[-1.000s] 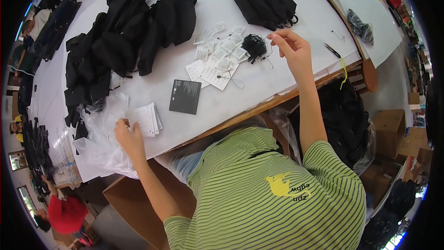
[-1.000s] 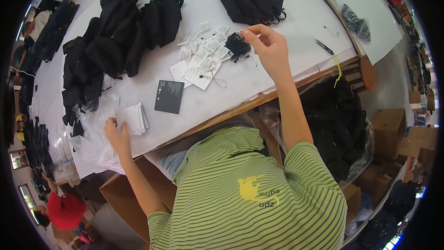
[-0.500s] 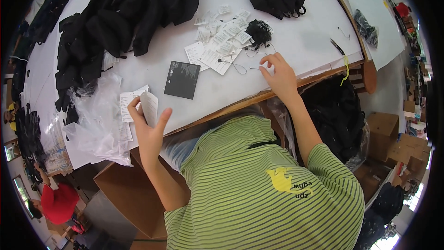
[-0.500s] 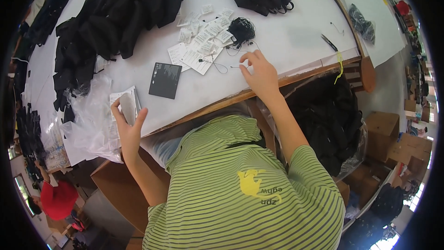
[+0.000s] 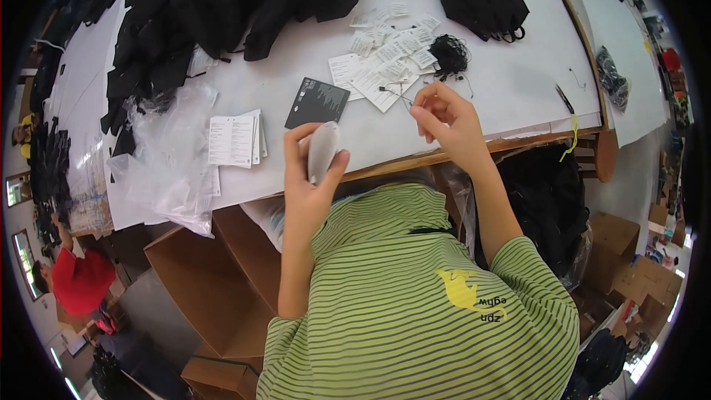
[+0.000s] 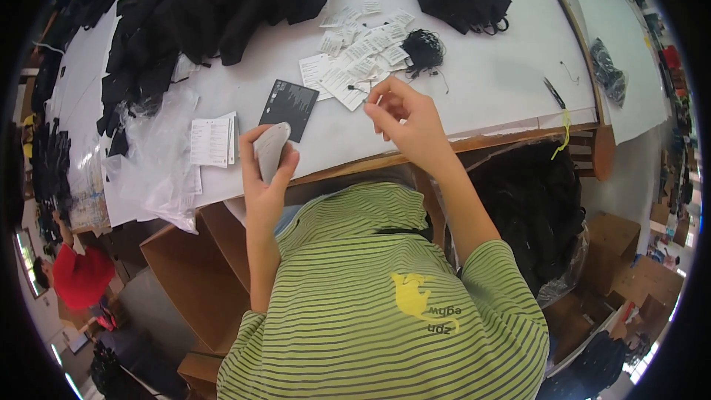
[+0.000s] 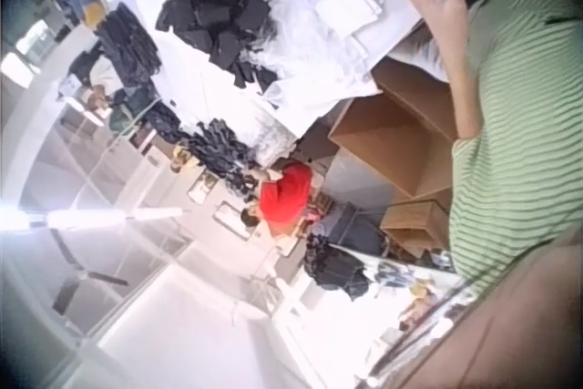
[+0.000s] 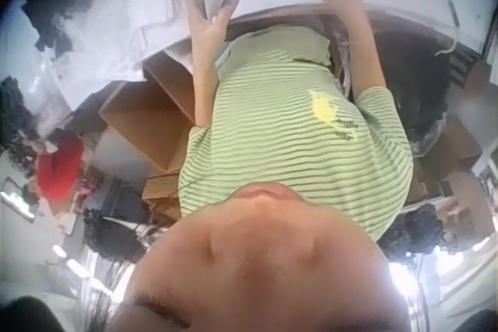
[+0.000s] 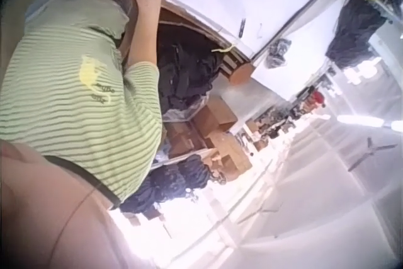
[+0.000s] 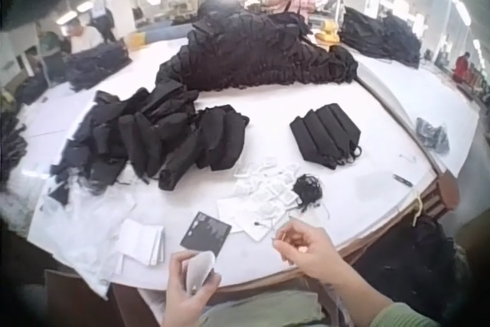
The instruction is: Checking, unfolding, and organizing small black pouches/cases at a manufacturing workbench.
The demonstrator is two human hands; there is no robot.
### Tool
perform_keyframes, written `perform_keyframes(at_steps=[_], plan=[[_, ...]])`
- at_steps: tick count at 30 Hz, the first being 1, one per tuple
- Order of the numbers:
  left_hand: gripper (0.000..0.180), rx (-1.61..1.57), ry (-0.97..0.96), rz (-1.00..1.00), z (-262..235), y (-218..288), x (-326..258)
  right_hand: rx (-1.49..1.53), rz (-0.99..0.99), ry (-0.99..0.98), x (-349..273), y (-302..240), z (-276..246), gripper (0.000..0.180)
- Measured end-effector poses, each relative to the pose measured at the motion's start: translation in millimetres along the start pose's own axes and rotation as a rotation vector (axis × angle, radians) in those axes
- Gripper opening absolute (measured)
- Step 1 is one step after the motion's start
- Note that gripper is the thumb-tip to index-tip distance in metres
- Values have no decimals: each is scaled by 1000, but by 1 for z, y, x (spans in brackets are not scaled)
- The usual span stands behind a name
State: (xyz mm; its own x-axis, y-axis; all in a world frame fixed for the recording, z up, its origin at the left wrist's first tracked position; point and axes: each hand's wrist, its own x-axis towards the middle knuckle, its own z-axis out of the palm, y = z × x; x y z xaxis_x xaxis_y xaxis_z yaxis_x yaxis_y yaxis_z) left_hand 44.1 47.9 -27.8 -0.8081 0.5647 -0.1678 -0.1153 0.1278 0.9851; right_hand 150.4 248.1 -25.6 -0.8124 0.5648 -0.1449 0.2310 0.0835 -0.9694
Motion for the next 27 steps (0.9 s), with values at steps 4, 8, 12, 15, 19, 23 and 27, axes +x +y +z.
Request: perform_keyframes(at_steps=[4, 8, 12, 15, 19, 23, 27], plan=[[23, -46, 26, 165, 13, 4, 1, -32, -180, -96, -12, -21, 35, 9], [18, 72, 130, 345, 10, -2, 0, -6, -257, -100, -10, -33, 52, 9], [19, 192, 221, 457, 10, -5, -1, -95, -287, -74, -10, -35, 55, 10], [21, 194, 246, 498, 10, -7, -1, -123, -276, -65, -9, -32, 55, 10], [24, 262, 221, 602, 10, -6, 1, -77, -230, -53, -8, -34, 54, 8], [9, -13, 59, 437, 0, 0, -3, 79, -260, -88, -5, -36, 50, 8], [20, -293, -219, 185, -13, -5, 0, 37, -231, -263, -7, -30, 43, 10]])
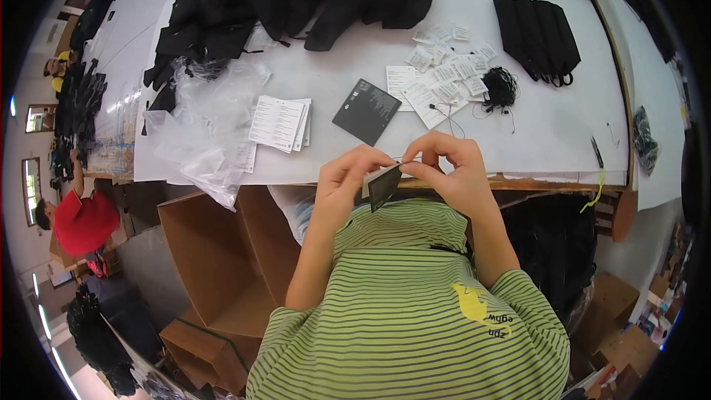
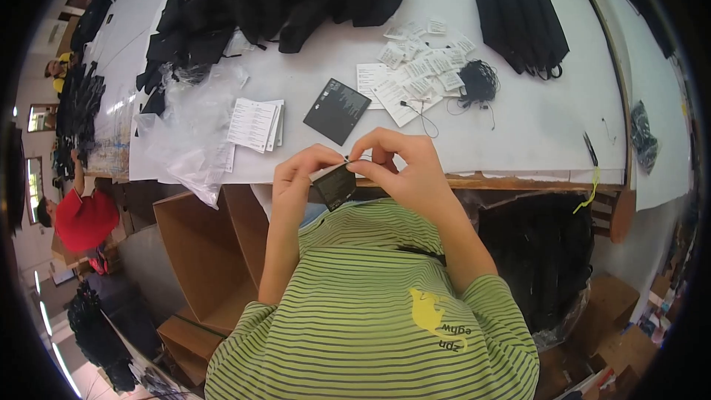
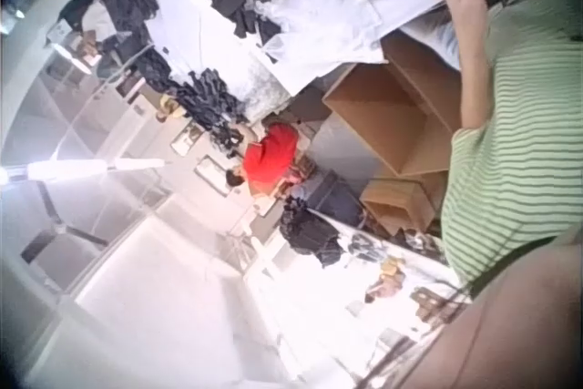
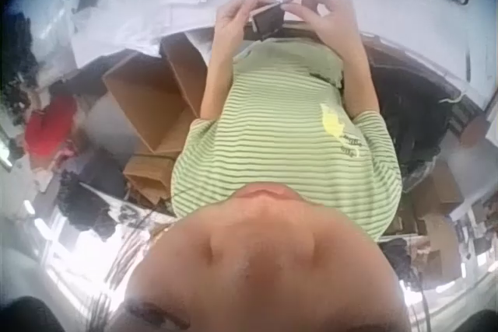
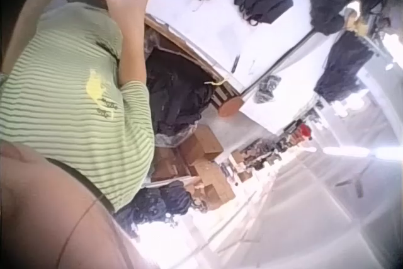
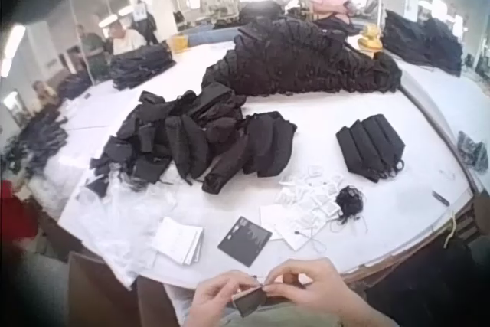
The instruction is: Checking, unfolding, and organizing small black pouches/cases at a manufacturing workbench.
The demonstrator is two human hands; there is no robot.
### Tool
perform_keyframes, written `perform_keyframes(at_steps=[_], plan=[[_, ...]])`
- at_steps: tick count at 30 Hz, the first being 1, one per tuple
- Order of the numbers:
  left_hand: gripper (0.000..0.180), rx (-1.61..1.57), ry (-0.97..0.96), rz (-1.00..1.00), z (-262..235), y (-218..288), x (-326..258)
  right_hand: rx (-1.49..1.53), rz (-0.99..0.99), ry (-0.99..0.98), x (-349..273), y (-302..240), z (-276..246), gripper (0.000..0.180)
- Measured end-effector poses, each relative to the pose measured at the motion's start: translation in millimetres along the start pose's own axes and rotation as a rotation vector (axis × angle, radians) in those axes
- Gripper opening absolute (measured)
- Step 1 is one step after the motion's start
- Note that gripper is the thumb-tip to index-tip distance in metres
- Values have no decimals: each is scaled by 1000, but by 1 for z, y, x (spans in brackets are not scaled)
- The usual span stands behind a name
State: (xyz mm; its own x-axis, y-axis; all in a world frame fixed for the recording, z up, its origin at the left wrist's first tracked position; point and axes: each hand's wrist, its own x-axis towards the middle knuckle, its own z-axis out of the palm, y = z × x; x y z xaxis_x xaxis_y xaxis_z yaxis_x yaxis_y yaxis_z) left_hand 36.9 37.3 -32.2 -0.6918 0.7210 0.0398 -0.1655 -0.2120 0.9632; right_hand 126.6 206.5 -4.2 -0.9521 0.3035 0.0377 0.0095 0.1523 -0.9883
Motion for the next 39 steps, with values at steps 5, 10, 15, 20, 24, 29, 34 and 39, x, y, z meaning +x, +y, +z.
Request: perform_keyframes(at_steps=[5, 10, 15, 20, 24, 29, 34, 39], plan=[[11, 95, -127, -126, -9, -5, 0, -17, 101, -145, 2, 3, 0, 12], [11, 21, -33, -139, -3, 1, 7, 179, 109, -190, 4, 18, 0, 11], [16, 254, 12, 87, -17, -4, 55, 241, 296, -190, 8, 18, -2, 12], [59, 1258, 643, 487, -76, -47, 155, 265, 263, -146, 0, 19, -7, 11], [54, 1116, 495, 327, -116, -59, 180, 330, 272, -103, -13, 21, -12, 10], [38, 504, 583, 425, -114, -18, 169, 348, 354, -18, -21, 29, -25, 8], [44, 223, 298, -28, -101, 39, 139, 316, 379, -57, -21, 31, -30, 9], [41, 475, 132, -316, -105, -12, 134, 327, 392, -102, -19, 26, -23, 9]])
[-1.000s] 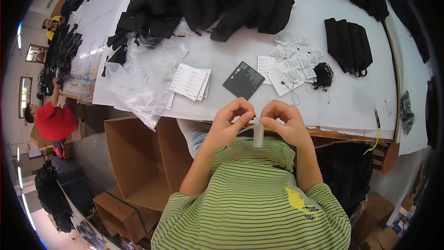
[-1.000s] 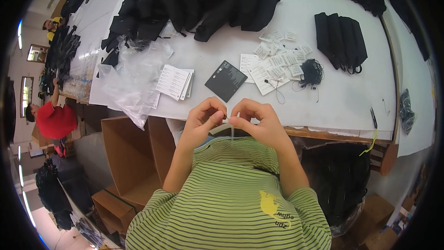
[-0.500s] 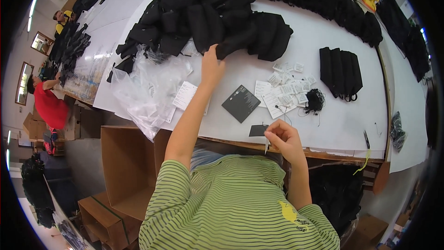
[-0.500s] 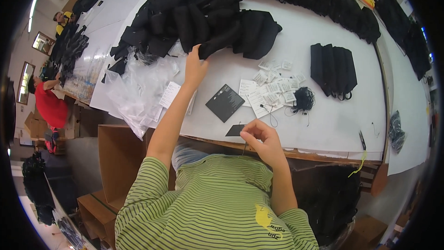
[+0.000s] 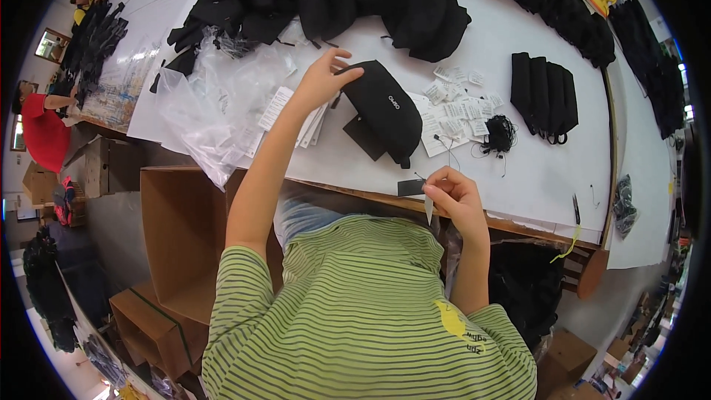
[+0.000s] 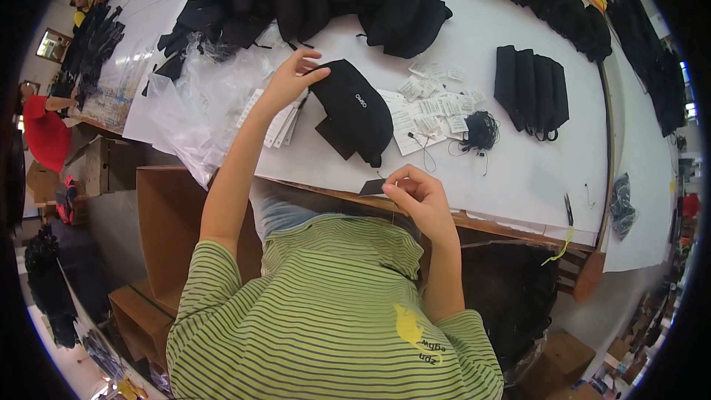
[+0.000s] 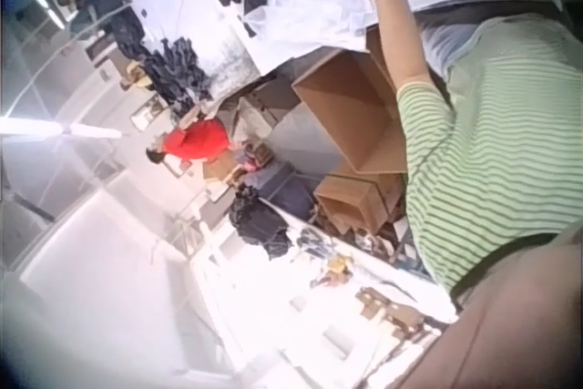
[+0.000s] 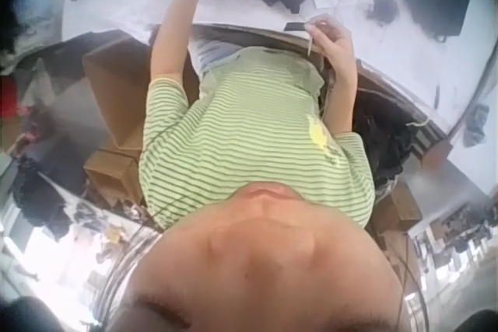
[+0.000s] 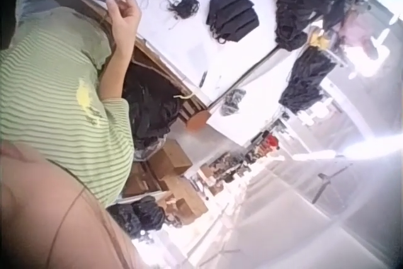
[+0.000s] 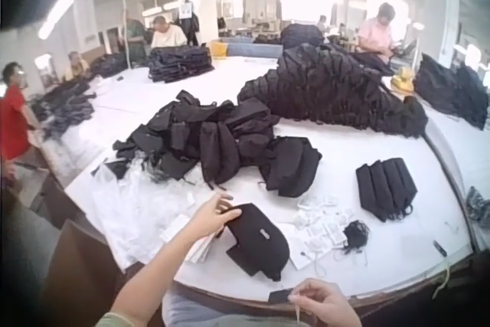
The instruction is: Checking, unfolding, and organizing small black pouches/cases at a manufacturing workbench.
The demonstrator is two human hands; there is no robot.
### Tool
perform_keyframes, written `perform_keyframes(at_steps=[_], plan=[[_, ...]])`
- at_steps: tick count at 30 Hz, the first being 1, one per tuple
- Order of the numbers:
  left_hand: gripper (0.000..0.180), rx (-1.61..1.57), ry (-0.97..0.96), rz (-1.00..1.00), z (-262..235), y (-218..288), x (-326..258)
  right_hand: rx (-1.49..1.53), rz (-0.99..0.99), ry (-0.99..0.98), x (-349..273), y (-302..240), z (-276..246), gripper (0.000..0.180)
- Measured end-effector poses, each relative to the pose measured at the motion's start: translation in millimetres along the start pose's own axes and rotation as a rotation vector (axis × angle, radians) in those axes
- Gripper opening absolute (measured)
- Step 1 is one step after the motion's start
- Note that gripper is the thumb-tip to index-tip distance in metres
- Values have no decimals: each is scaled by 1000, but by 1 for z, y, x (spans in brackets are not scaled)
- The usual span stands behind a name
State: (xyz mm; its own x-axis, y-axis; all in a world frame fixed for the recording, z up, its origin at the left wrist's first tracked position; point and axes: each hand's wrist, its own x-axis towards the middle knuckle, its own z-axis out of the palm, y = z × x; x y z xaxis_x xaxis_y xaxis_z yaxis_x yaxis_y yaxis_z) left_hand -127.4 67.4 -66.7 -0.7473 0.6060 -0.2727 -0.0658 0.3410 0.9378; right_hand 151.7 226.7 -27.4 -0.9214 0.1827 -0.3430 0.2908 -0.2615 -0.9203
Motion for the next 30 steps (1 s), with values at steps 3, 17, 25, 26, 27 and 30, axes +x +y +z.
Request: perform_keyframes(at_steps=[3, 17, 25, 26, 27, 30], plan=[[34, 568, 394, 617, 25, -17, -10, 6, -11, 0, -1, 2, -1, 8], [24, 425, 272, 839, 106, -36, -89, -228, -172, 228, 12, 10, -4, 5], [18, -37, 156, 231, 95, -26, -133, -538, -347, 305, 34, 20, 33, 5], [21, -65, 124, 197, 93, -25, -137, -565, -358, 265, 35, 19, 35, 5], [21, -117, 96, 136, 93, -22, -140, -570, -354, 258, 34, 17, 36, 5], [23, -277, 46, 69, 92, -31, -138, -607, -364, 226, 31, 7, 39, 5]])
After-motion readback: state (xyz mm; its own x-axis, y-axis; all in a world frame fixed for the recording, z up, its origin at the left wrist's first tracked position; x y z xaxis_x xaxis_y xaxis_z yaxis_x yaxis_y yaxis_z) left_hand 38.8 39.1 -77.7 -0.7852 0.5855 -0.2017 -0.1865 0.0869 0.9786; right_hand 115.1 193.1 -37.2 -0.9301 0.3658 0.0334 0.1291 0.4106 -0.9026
